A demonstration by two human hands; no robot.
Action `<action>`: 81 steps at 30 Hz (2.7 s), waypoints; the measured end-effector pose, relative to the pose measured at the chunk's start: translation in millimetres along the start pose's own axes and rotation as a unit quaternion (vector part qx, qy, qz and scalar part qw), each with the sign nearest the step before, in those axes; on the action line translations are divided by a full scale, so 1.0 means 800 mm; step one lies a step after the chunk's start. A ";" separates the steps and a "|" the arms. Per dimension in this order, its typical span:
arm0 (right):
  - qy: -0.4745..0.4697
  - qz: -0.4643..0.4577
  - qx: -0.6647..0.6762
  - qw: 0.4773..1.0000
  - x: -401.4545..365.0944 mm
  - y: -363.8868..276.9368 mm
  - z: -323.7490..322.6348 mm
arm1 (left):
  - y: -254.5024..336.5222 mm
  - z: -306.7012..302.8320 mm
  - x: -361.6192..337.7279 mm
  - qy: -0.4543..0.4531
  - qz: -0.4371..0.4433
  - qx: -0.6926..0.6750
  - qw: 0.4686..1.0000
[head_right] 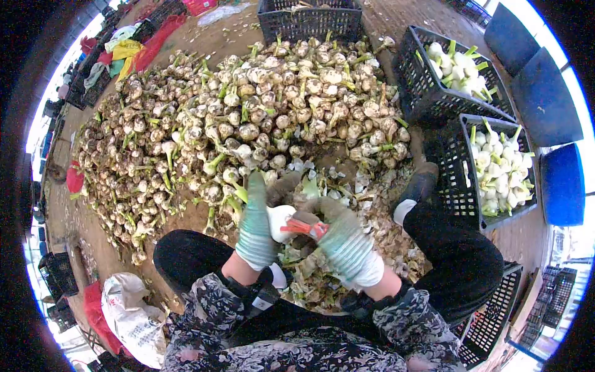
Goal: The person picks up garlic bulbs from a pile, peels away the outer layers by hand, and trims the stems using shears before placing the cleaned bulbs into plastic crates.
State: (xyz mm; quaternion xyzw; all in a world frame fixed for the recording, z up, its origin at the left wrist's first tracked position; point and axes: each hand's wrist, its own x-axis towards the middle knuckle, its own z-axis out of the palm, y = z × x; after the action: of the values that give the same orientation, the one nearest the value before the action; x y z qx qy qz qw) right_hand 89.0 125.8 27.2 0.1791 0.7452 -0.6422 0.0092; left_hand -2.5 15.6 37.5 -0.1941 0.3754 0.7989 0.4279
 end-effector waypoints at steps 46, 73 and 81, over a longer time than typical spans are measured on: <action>0.012 -0.003 0.149 0.989 -0.010 -0.002 -0.001 | -0.019 -0.015 0.012 -0.115 0.306 0.222 0.919; 0.045 -0.051 0.017 0.998 -0.006 -0.016 0.000 | -0.001 -0.010 0.000 -0.059 0.263 0.096 0.958; 0.064 0.117 0.093 0.987 0.021 0.008 -0.035 | 0.005 -0.008 -0.012 -0.076 0.273 0.053 0.958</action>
State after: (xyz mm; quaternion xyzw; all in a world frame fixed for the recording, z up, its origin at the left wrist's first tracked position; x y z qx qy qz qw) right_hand 80.9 157.4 21.7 0.3058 0.6552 -0.6905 0.0193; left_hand -0.6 4.6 41.0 0.0000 0.4223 0.8766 0.2306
